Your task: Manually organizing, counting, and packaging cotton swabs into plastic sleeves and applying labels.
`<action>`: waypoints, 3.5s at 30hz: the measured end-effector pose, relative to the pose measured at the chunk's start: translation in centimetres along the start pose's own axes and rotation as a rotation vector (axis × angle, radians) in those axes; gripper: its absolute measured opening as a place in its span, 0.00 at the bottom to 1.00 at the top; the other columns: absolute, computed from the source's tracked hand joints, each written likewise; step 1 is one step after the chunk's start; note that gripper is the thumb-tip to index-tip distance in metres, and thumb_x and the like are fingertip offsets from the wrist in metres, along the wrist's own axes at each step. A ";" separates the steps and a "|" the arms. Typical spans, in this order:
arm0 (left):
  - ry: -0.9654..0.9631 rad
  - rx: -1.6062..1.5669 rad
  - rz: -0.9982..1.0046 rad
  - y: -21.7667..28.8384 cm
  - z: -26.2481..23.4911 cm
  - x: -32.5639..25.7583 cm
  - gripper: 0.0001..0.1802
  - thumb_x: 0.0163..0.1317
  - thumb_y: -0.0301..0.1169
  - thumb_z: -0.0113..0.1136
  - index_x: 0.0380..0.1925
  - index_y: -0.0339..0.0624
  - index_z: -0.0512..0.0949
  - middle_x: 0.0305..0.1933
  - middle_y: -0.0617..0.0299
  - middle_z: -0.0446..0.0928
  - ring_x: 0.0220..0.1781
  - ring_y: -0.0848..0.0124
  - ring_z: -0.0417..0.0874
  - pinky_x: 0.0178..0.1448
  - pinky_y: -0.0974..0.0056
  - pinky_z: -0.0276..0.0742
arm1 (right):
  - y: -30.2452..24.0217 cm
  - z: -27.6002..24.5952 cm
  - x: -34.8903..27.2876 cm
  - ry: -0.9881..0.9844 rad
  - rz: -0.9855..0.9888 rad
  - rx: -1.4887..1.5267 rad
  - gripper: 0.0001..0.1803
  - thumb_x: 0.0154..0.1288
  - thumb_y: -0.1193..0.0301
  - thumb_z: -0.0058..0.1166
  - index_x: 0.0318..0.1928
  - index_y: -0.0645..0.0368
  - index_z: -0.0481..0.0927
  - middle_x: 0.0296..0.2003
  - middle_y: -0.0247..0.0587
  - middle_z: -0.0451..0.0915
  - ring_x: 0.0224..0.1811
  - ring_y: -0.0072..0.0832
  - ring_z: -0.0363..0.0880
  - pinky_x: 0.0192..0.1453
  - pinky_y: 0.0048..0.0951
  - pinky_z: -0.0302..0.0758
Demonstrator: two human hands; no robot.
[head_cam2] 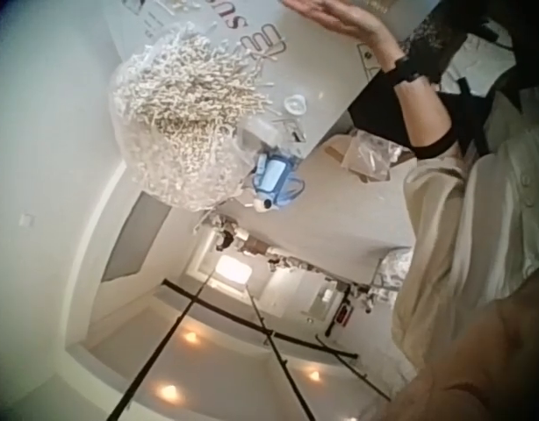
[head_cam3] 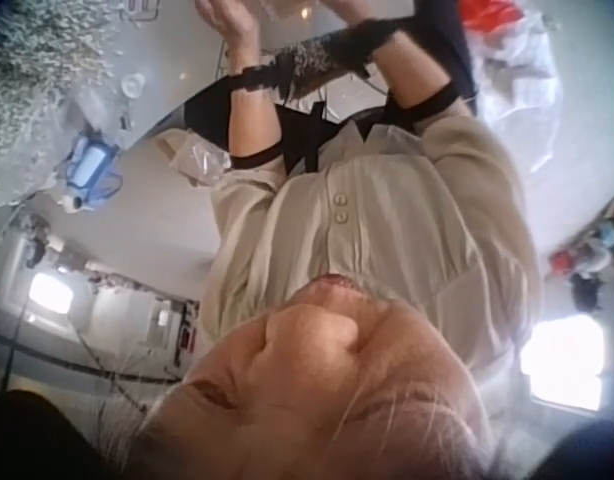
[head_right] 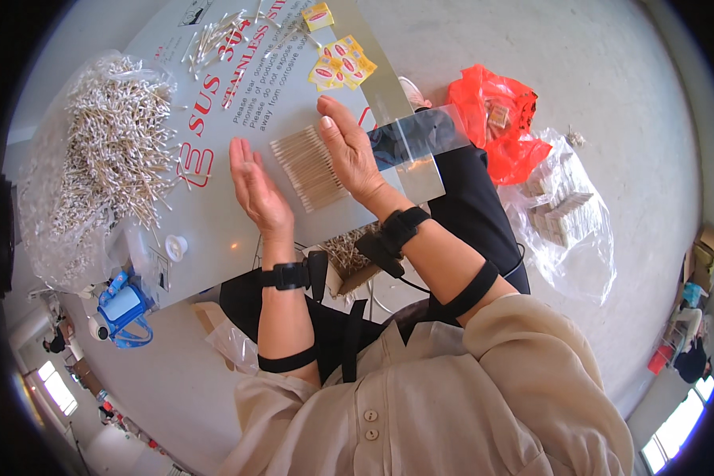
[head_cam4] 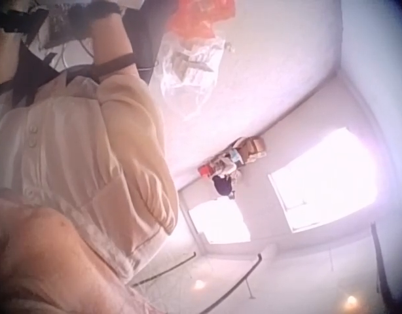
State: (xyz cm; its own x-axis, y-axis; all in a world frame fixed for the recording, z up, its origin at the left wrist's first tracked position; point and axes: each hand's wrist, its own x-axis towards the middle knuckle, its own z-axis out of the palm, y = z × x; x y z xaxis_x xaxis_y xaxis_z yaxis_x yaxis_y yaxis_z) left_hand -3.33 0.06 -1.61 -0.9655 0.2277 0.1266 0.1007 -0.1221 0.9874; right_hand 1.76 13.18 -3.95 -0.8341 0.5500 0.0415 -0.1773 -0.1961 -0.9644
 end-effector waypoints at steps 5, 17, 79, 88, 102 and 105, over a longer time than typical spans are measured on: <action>-0.414 1.127 0.285 1.9 -1.6 -3.3 0.42 0.69 0.47 0.52 0.73 0.34 0.50 0.78 0.43 0.47 0.79 0.48 0.47 0.78 0.44 0.42 | -1.1 -2.4 -1.6 0.034 0.036 -0.076 0.24 0.78 0.62 0.42 0.65 0.66 0.68 0.65 0.44 0.69 0.68 0.28 0.66 0.73 0.29 0.61; -0.599 1.419 0.113 2.9 -1.2 -7.5 0.48 0.63 0.50 0.58 0.73 0.34 0.49 0.79 0.45 0.43 0.81 0.52 0.44 0.79 0.43 0.36 | -2.4 -2.1 -5.0 -0.023 0.061 -0.085 0.21 0.78 0.65 0.41 0.63 0.66 0.70 0.69 0.43 0.63 0.69 0.27 0.63 0.73 0.29 0.61; -0.375 1.117 0.170 5.4 -4.5 -10.9 0.10 0.59 0.28 0.61 0.39 0.35 0.78 0.36 0.46 0.80 0.42 0.46 0.81 0.48 0.49 0.77 | -28.6 -1.8 -14.6 -1.488 -0.222 -0.437 0.12 0.63 0.70 0.53 0.41 0.66 0.78 0.38 0.49 0.81 0.41 0.36 0.81 0.43 0.32 0.77; -0.331 0.833 0.103 3.6 1.1 -4.9 0.07 0.53 0.19 0.62 0.32 0.37 0.76 0.39 0.55 0.77 0.44 0.53 0.78 0.48 0.53 0.74 | -6.0 -6.4 -8.0 -0.072 0.061 -0.649 0.04 0.60 0.78 0.58 0.35 0.65 0.80 0.26 0.40 0.79 0.28 0.29 0.78 0.36 0.28 0.75; -0.212 1.019 0.244 0.5 -0.9 -7.2 0.47 0.52 0.26 0.69 0.70 0.36 0.54 0.74 0.40 0.53 0.77 0.45 0.52 0.77 0.44 0.49 | -4.3 -5.4 -6.4 -0.205 -0.180 -0.934 0.11 0.51 0.72 0.65 0.34 0.56 0.77 0.32 0.39 0.77 0.40 0.42 0.80 0.40 0.41 0.77; -0.207 1.041 0.251 0.1 -0.9 -6.7 0.47 0.52 0.27 0.69 0.70 0.36 0.54 0.74 0.40 0.53 0.77 0.45 0.52 0.77 0.44 0.50 | -4.1 -4.7 -6.0 -0.171 -0.191 -0.963 0.09 0.51 0.71 0.64 0.33 0.55 0.77 0.31 0.39 0.76 0.41 0.42 0.79 0.40 0.42 0.76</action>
State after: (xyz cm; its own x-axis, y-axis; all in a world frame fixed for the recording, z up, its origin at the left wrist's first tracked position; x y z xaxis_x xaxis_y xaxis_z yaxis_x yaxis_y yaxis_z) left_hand 2.89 -2.39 -2.42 -0.8398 0.4802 0.2532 0.5372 0.6676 0.5154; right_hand 9.97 14.46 -1.49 -0.9131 0.3645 0.1826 0.1195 0.6674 -0.7350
